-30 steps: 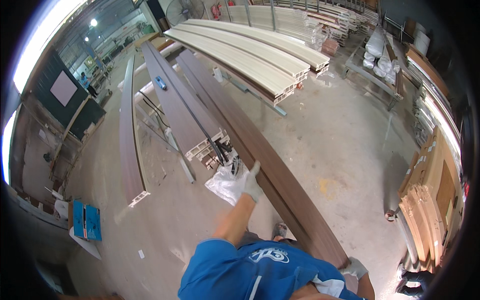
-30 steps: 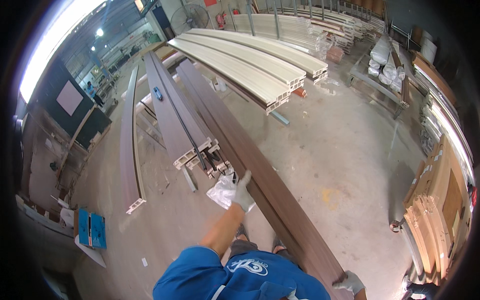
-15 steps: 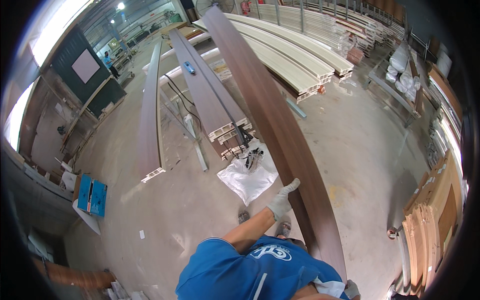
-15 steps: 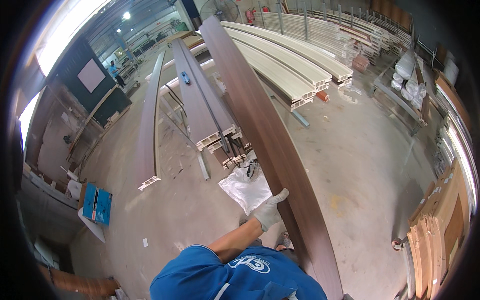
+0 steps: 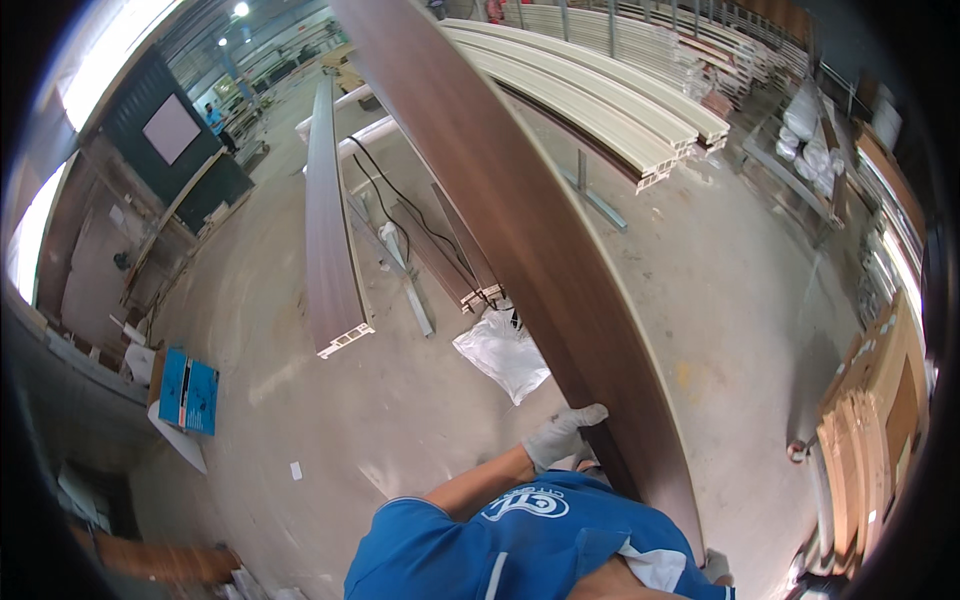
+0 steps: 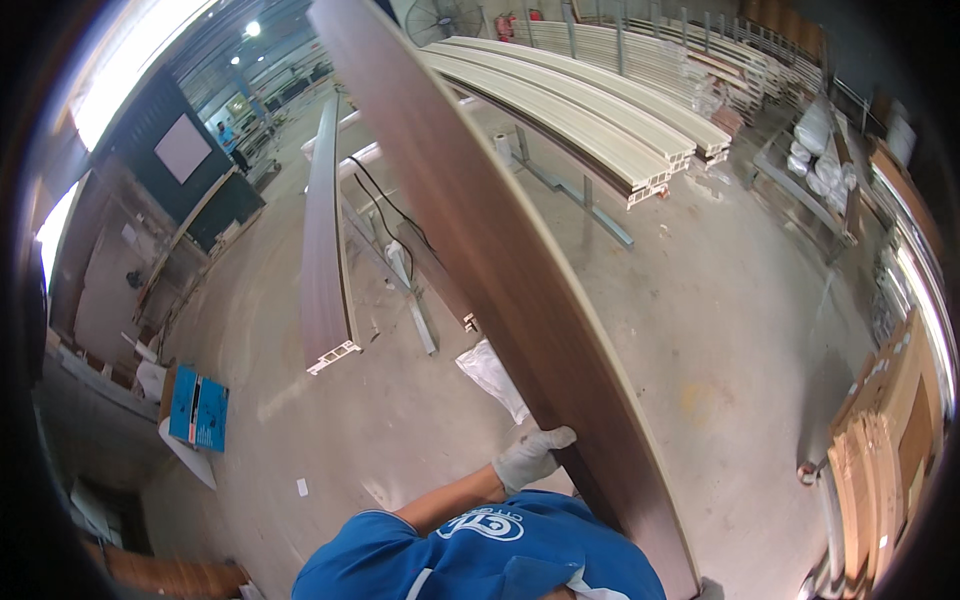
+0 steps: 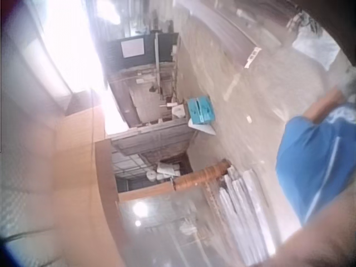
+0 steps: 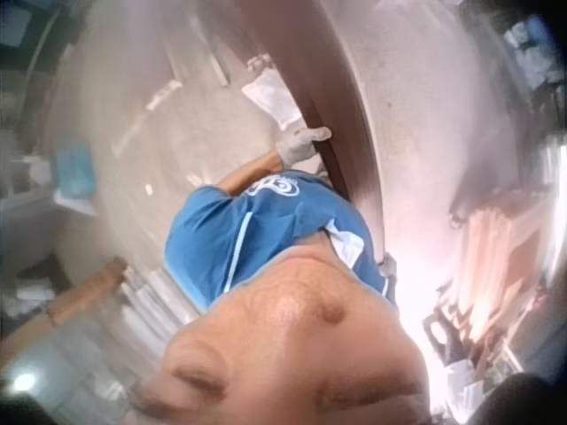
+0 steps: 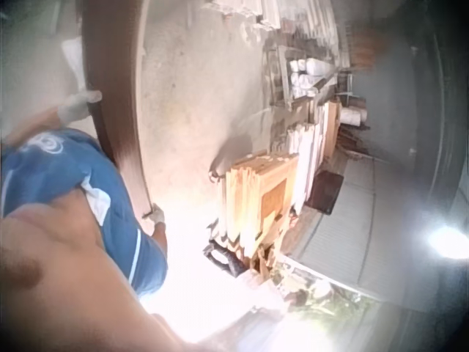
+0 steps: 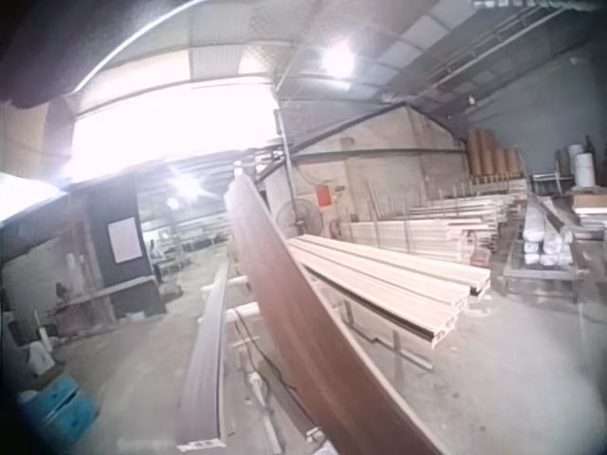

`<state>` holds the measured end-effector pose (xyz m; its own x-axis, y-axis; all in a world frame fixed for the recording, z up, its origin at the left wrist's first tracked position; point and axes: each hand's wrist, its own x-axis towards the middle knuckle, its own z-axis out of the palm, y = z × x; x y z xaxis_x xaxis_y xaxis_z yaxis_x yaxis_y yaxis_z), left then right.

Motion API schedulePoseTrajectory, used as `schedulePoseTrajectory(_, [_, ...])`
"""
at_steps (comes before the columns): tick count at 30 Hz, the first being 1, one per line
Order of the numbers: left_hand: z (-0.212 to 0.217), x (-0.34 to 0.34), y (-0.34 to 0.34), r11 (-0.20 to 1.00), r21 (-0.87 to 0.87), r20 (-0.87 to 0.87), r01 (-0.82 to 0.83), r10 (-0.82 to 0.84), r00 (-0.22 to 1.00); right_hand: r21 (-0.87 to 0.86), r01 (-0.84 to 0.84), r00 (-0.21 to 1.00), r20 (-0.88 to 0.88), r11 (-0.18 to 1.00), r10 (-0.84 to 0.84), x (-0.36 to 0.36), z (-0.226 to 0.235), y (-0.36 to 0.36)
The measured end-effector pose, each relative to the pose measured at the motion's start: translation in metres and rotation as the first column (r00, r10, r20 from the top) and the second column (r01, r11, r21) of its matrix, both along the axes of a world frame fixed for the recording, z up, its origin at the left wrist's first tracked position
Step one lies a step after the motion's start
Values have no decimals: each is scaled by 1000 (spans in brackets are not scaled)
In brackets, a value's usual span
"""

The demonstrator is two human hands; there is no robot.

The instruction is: The person applies a black edge-banding strip to the long edge of a wooden board using a handheld heat gun. They move the heat gun along the strip to adhere it, then press and smooth the strip with gloved hands. The person repeats this process on multiple boards, handling each one individually and stacking finished pieces.

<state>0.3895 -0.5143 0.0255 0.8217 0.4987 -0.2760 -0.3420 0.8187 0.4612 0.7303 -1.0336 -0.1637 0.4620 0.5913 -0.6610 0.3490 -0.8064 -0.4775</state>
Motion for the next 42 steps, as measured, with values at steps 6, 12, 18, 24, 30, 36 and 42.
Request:
schedulePoseTrajectory(6, [-32,-112,13,971,144,18,-190,189,982,-63,-43,997,63,997,47,-96,21,40])
schedulePoseTrajectory(12, [-57,-178,41,959,32,90,-282,278,956,-276,-206,894,338,939,296,-168,36,54])
schedulePoseTrajectory(18, [-65,-182,83,928,-28,109,-371,372,922,-229,-41,950,294,973,109,-250,131,83])
schedulePoseTrajectory(24, [-73,-166,124,896,-54,62,-440,443,895,-276,-50,885,433,960,170,-260,169,135])
schedulePoseTrajectory(30, [-84,-155,161,869,-93,36,-487,492,870,-264,-59,861,474,963,183,-261,193,165])
schedulePoseTrajectory(36, [-79,-171,201,854,-130,37,-504,512,858,-241,-125,881,418,962,220,-269,220,207])
schedulePoseTrajectory(42, [-66,-198,233,851,-181,-95,-494,485,870,-107,41,999,36,993,-37,-260,226,251])
